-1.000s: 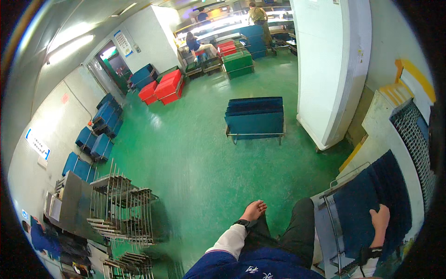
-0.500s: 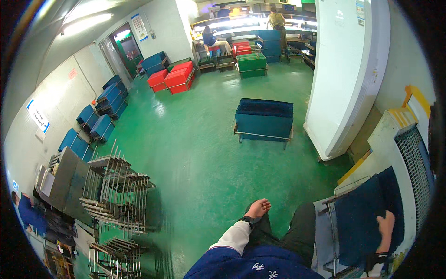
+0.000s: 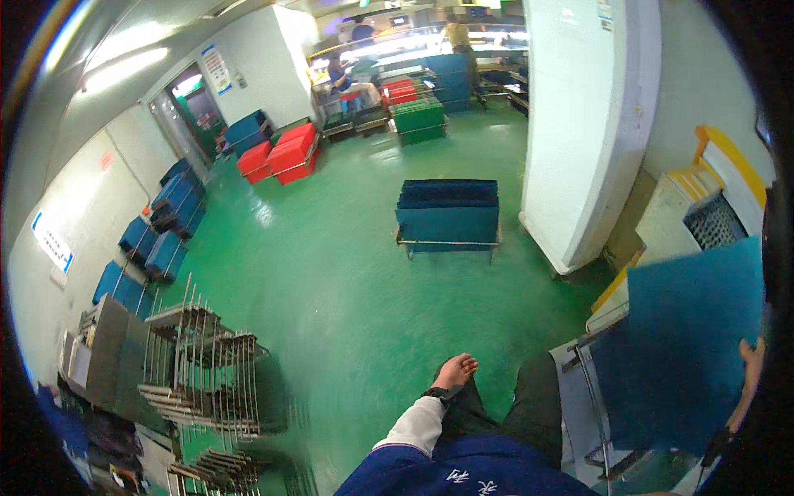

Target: Manually handling and stacking metal sheets within a fabrication facility.

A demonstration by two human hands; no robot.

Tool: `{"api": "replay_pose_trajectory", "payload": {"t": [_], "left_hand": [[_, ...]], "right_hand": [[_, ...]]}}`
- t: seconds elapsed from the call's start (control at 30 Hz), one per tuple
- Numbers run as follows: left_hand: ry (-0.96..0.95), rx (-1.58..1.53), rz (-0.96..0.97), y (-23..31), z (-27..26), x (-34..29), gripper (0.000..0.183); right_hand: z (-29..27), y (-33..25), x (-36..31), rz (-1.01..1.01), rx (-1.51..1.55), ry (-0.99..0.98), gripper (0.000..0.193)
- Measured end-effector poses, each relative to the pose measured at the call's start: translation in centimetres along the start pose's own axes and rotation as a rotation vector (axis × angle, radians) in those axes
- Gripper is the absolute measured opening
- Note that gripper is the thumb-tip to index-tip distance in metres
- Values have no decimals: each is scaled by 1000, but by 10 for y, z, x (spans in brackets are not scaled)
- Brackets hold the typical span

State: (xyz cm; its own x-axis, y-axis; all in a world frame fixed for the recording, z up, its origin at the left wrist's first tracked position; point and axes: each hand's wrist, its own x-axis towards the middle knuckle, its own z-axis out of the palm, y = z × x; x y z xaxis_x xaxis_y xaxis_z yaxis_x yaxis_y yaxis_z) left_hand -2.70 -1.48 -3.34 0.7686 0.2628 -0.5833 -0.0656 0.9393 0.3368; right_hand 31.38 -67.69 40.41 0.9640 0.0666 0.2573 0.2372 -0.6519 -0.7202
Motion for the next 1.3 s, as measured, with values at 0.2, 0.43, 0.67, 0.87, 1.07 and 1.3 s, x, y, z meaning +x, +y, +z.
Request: {"api": "replay_pose_trajectory", "payload": {"t": [0.2,0.43,0.67,0.87,1.07,1.3], "left_hand": [[35,36,3,4,-10,6,21],[-359,-122,0,38,-90,23,23],[-3,147,-29,-3,2,10,22],[111,159,15,6,1,1,24],[29,134,1,9,-12,6,19],[94,83,-21,8,-20,5,20]], "right_hand": [[-8,61,-33,-132,122,239,48],[56,11,-35,-221,-300,389,48],[39,122,-26,63,790,586,20],[56,115,3,382,1454,634,14],[63,79,28,451,1349,280,17],[93,81,47,354,1140,106,26]]}}
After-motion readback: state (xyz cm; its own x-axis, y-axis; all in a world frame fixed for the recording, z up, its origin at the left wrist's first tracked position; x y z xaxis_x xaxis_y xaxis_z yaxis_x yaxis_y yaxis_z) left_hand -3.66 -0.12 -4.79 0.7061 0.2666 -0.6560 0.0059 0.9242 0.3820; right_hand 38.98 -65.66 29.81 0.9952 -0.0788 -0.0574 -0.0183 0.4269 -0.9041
